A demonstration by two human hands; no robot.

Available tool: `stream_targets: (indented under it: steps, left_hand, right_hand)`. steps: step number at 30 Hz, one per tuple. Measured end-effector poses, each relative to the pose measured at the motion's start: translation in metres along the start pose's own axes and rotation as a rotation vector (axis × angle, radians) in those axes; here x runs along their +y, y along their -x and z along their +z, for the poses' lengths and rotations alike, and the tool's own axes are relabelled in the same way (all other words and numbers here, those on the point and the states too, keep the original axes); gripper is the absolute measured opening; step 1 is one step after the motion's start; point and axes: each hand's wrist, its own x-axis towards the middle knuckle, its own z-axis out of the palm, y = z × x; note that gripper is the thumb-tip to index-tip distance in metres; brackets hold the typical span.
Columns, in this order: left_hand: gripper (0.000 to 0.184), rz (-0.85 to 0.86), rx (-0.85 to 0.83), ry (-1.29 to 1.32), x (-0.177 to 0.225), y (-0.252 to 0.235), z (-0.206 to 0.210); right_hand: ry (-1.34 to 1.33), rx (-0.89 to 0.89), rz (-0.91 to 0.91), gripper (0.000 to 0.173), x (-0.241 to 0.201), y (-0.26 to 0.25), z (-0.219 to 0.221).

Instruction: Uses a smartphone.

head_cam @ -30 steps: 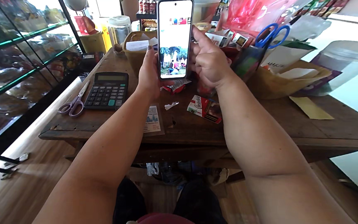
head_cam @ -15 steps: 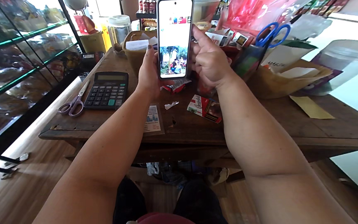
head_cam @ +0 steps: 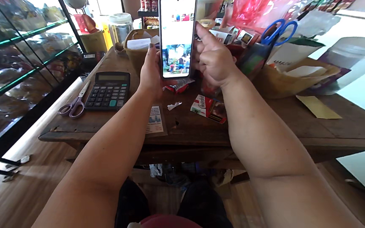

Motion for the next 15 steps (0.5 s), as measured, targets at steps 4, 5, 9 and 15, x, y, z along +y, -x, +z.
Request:
stream_targets:
  steps: [4,5,9,15]
  left_hand:
    - [0.074,-0.001,0.002,0.003,0.0001,0.0003,0.0001]
    - [0.074,0.003,-0.005,0.000,-0.0002,0.0001,-0.0003]
    - [0.075,0.010,-0.018,-0.006,-0.0011,-0.0006,-0.0012]
    - [0.074,0.004,-0.006,-0.005,0.0000,0.0002,0.0001]
  right_hand:
    - [0.007,0.003,0.002,0.085,-0.0008,0.0007,0.0006]
    - [0.006,0.002,-0.001,0.084,-0.0004,0.0006,0.0007]
    - [0.009,-0.003,-0.011,0.085,0.0010,-0.0005,-0.0002]
    - [0.008,0.011,0.019,0.086,-0.0011,0.0000,0.0005]
